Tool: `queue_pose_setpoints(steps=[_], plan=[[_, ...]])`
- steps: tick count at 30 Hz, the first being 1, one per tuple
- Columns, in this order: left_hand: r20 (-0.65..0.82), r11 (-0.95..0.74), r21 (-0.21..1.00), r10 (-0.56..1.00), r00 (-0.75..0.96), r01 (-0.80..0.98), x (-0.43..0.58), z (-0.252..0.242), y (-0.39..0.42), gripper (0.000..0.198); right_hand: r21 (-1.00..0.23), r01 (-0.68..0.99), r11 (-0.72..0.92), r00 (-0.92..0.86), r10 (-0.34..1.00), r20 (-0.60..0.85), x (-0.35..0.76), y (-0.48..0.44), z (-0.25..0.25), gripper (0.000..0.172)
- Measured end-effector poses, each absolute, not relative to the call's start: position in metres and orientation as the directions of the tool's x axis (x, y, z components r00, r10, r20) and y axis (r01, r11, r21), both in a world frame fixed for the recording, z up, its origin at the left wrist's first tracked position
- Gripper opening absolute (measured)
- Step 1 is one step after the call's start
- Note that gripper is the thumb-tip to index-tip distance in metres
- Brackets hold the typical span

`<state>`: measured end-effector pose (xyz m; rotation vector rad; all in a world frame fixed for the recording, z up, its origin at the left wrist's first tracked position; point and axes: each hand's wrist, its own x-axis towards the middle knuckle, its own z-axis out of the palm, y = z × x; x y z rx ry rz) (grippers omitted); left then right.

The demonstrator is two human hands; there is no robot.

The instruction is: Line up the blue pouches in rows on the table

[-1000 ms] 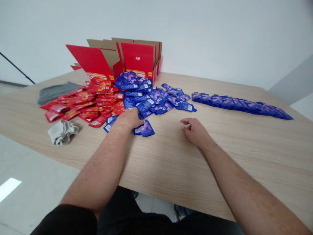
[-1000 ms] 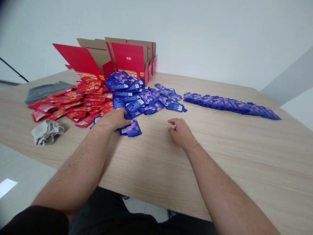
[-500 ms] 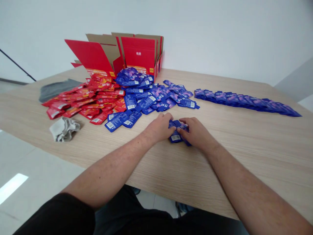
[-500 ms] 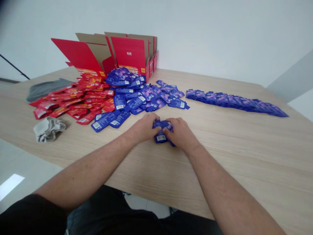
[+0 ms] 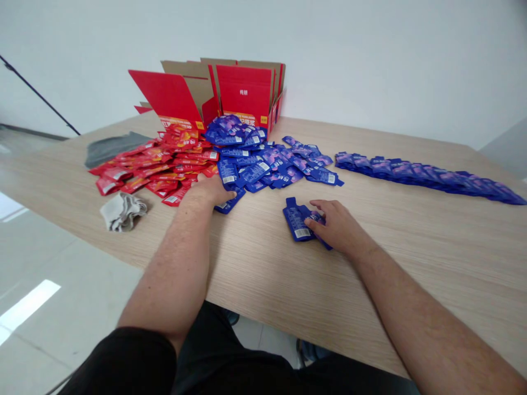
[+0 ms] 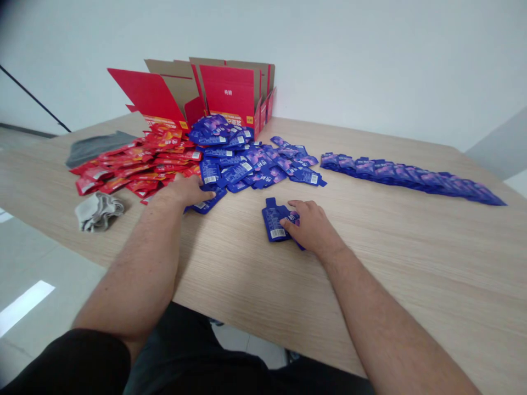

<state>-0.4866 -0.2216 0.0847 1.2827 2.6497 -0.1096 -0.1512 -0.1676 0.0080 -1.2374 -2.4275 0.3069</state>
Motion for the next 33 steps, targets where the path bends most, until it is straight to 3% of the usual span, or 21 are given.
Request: queue_pose_setpoints(steps=[4,8,21,27,33], plan=[[-0.264,0.603,-0.032,0.764,-0.589,0.797,-0.473,0.088,-0.222,0.097,-0.367,0.713,0.597,-0.545,0.802,0.246,-0.151,-0.168,0.009,0.055],[-0.268,0.527,-0.093,0.804,-0.531,0.845,-0.466,0.087,-0.223,0.094,-0.353,0.718,0.6,-0.554,0.799,0.233,-0.151,-0.169,0.011,0.056],[-0.321,0.413,-0.101,0.848,-0.422,0.905,-0.462,0.071,-0.215,0.094,-0.317,0.723,0.613,-0.571,0.789,0.224,-0.151,-0.17,0.011,0.057],[-0.35,0.308,-0.135,0.874,-0.336,0.942,-0.425,0.078,-0.221,0.075,-0.283,0.714,0.64,-0.603,0.768,0.217,-0.152,-0.172,0.013,0.056],[-0.309,0.199,-0.056,0.928,-0.206,0.978,-0.359,0.072,-0.235,0.063,-0.277,0.709,0.649,-0.624,0.76,0.182,-0.152,-0.173,0.015,0.056]])
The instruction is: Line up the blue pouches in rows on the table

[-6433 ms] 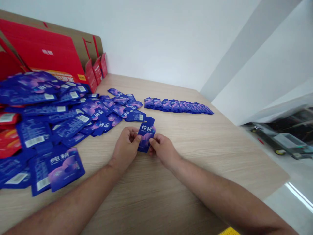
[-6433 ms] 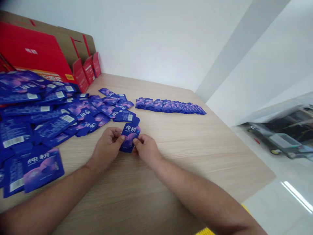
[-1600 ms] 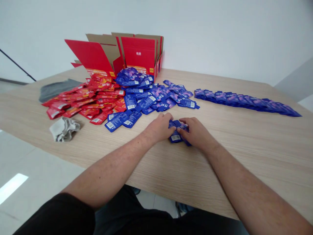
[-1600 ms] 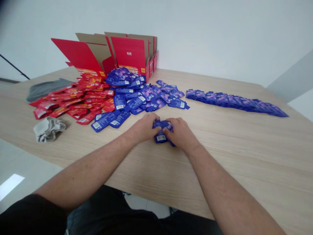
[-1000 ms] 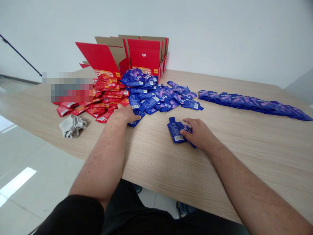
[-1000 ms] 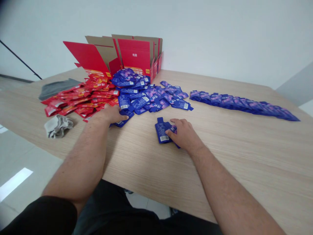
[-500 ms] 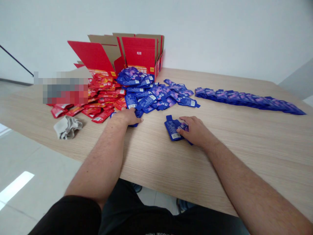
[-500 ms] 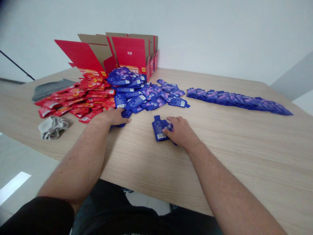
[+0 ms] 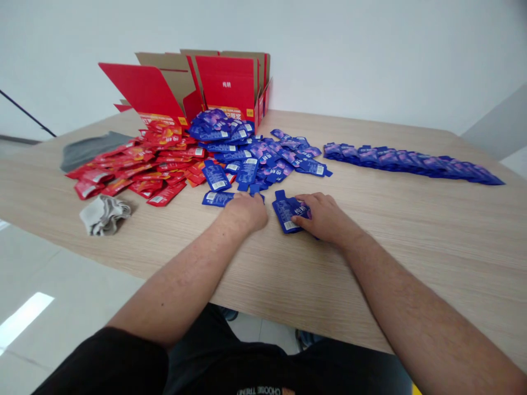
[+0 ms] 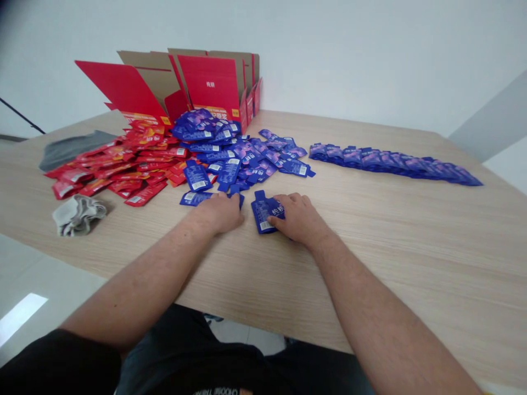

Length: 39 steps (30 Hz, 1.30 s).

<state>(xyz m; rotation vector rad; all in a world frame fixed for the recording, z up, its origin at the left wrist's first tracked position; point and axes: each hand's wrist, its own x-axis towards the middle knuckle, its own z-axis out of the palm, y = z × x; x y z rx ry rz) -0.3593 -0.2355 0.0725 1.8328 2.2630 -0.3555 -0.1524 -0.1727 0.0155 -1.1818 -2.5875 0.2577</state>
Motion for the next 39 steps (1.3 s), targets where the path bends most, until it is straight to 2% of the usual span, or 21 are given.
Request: queue_pose_setpoints(steps=[7,12,14,18,21,24,28,33,39], plan=[[-0.093,-0.063,0.096,0.993,0.072,0.993,-0.32,0.051,-0.245,0.051,-0.239,0.707,0.666,-0.663,0.741,0.105,-0.143,-0.172,0.026,0.052],[0.031,-0.316,0.19,0.948,0.316,0.93,-0.322,0.034,-0.236,0.06,-0.239,0.745,0.623,-0.626,0.777,0.075,-0.131,-0.166,0.03,0.051],[0.061,-0.338,0.212,0.941,0.332,0.917,-0.326,0.034,-0.234,0.066,-0.233,0.785,0.574,-0.574,0.815,0.078,-0.123,-0.162,0.032,0.053],[0.024,-0.241,0.202,0.97,0.241,0.949,-0.335,0.042,-0.233,0.078,-0.192,0.865,0.464,-0.471,0.882,0.007,-0.102,-0.154,0.04,0.058],[-0.029,-0.194,0.156,0.979,0.201,0.968,-0.339,0.046,-0.233,0.073,-0.21,0.869,0.447,-0.474,0.875,-0.098,-0.094,-0.155,0.049,0.06],[-0.018,-0.196,0.137,0.979,0.201,0.971,-0.34,0.045,-0.232,0.068,-0.234,0.857,0.458,-0.498,0.853,-0.154,-0.098,-0.162,0.053,0.068],[0.007,-0.273,0.134,0.962,0.275,0.953,-0.34,0.041,-0.23,0.069,-0.203,0.86,0.468,-0.493,0.864,-0.096,-0.108,-0.169,0.047,0.08],[0.074,-0.451,0.17,0.893,0.445,0.876,-0.335,0.037,-0.228,0.055,-0.207,0.859,0.469,-0.489,0.87,-0.059,-0.101,-0.16,0.039,0.076],[0.074,-0.58,0.194,0.813,0.578,0.791,-0.323,0.031,-0.226,0.041,-0.214,0.924,0.317,-0.347,0.931,-0.117,-0.082,-0.142,0.037,0.073]])
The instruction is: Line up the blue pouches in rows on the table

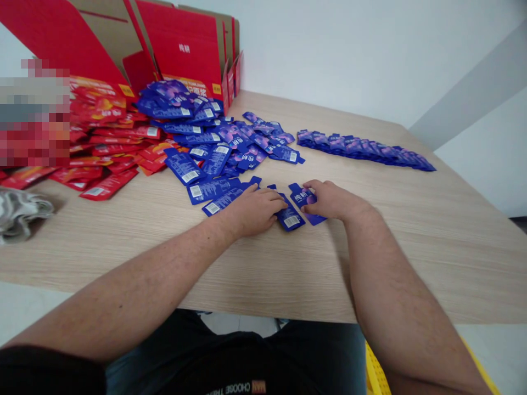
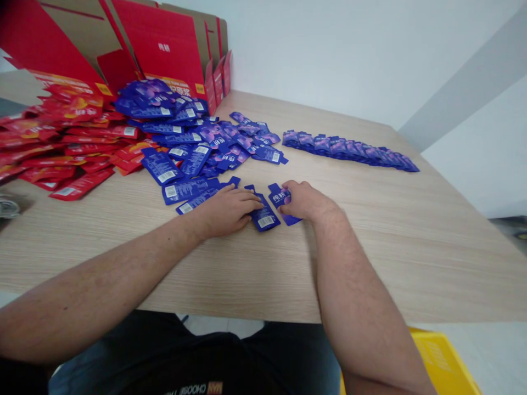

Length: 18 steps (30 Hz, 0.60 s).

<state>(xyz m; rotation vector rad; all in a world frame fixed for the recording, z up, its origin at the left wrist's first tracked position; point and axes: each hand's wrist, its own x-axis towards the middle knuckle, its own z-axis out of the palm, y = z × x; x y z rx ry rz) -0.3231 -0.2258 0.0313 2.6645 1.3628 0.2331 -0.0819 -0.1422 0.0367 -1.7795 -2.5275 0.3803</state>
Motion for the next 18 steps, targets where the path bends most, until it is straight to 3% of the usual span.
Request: queue_pose_setpoints(steps=[4,7,10,14,18], plan=[[0.103,-0.613,0.118,0.79,0.604,0.781,-0.317,0.027,-0.221,0.03,-0.163,0.939,0.303,-0.311,0.95,-0.028,-0.068,-0.135,0.043,0.072],[0.166,-0.636,0.059,0.766,0.621,0.769,-0.316,0.025,-0.217,0.027,-0.207,0.91,0.358,-0.349,0.934,0.078,-0.075,-0.145,0.057,0.065],[0.193,-0.647,0.056,0.754,0.628,0.76,-0.318,0.023,-0.213,0.028,-0.283,0.822,0.494,-0.516,0.857,-0.004,-0.099,-0.168,0.067,0.065],[0.198,-0.641,0.13,0.764,0.614,0.756,-0.32,0.023,-0.212,0.027,-0.122,0.793,0.597,-0.609,0.777,-0.162,-0.128,-0.189,0.064,0.063],[0.248,-0.583,0.157,0.804,0.54,0.797,-0.324,0.03,-0.215,0.029,-0.008,0.81,0.587,-0.581,0.799,-0.156,-0.136,-0.191,0.061,0.049]])
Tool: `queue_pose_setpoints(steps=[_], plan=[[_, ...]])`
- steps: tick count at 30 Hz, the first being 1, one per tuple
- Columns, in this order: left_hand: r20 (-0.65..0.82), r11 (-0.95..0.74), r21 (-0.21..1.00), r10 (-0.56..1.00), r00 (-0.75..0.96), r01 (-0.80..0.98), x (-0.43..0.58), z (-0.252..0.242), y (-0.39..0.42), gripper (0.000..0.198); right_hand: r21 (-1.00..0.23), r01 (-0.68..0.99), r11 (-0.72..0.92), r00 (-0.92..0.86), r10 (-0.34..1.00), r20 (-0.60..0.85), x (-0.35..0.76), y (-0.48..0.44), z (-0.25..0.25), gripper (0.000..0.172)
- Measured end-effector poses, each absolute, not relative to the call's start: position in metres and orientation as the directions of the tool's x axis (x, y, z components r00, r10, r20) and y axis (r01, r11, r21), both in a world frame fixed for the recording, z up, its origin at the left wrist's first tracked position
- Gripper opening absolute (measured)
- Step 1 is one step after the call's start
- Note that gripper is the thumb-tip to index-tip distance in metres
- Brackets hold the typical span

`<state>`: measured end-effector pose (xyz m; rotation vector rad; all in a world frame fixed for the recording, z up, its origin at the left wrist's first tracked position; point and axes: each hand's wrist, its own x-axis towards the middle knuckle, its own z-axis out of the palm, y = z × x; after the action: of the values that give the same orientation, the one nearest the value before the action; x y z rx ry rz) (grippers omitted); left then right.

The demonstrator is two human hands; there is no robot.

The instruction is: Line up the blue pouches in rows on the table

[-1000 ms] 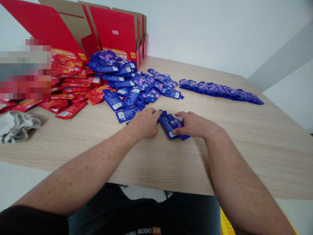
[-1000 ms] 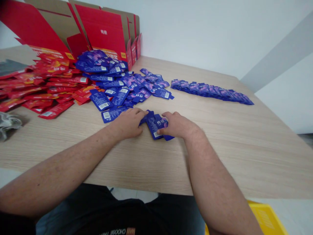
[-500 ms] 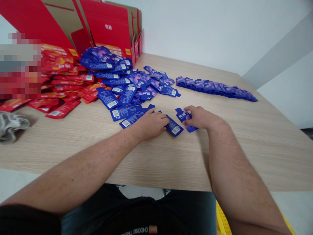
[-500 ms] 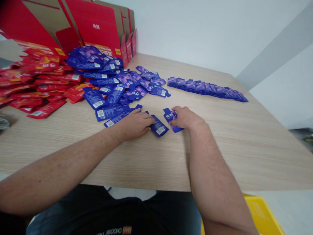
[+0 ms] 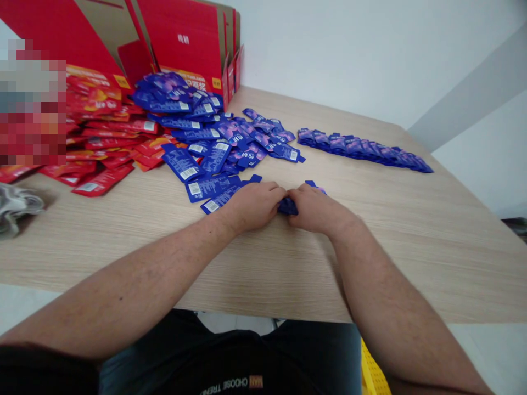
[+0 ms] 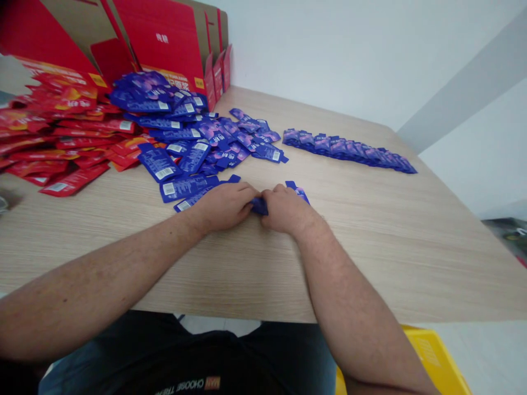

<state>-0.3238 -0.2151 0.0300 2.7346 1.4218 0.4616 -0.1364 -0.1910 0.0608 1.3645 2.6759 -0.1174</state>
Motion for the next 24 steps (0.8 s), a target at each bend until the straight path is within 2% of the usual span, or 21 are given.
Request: queue_pose_setpoints(steps=[4,8,10,13,15,17,24], plan=[[0.321,-0.364,0.147,0.897,0.304,0.92,-0.341,0.044,-0.215,0.032,-0.068,0.886,0.458,-0.463,0.881,-0.101,-0.133,-0.186,0.07,0.042],[0.212,-0.127,0.131,0.972,0.098,0.983,-0.37,0.059,-0.212,0.028,-0.165,0.922,0.35,-0.363,0.93,-0.06,-0.127,-0.179,0.07,0.046],[0.127,-0.093,0.111,0.989,0.079,0.989,-0.381,0.063,-0.212,0.032,-0.138,0.93,0.341,-0.355,0.93,-0.093,-0.122,-0.175,0.066,0.044],[0.048,-0.114,0.072,0.993,0.11,0.991,-0.383,0.062,-0.216,0.058,-0.035,0.925,0.378,-0.38,0.917,-0.126,-0.114,-0.169,0.061,0.034],[0.019,-0.153,0.049,0.988,0.152,0.987,-0.376,0.057,-0.22,0.075,-0.02,0.923,0.384,-0.385,0.921,-0.061,-0.111,-0.167,0.06,0.033],[-0.008,-0.182,0.032,0.983,0.182,0.983,-0.368,0.052,-0.223,0.084,-0.042,0.922,0.385,-0.385,0.923,0.005,-0.11,-0.167,0.06,0.035],[-0.014,-0.181,-0.072,0.983,0.181,0.981,-0.357,0.05,-0.225,0.046,-0.127,0.886,0.445,-0.444,0.895,0.035,-0.114,-0.17,0.057,0.038]])
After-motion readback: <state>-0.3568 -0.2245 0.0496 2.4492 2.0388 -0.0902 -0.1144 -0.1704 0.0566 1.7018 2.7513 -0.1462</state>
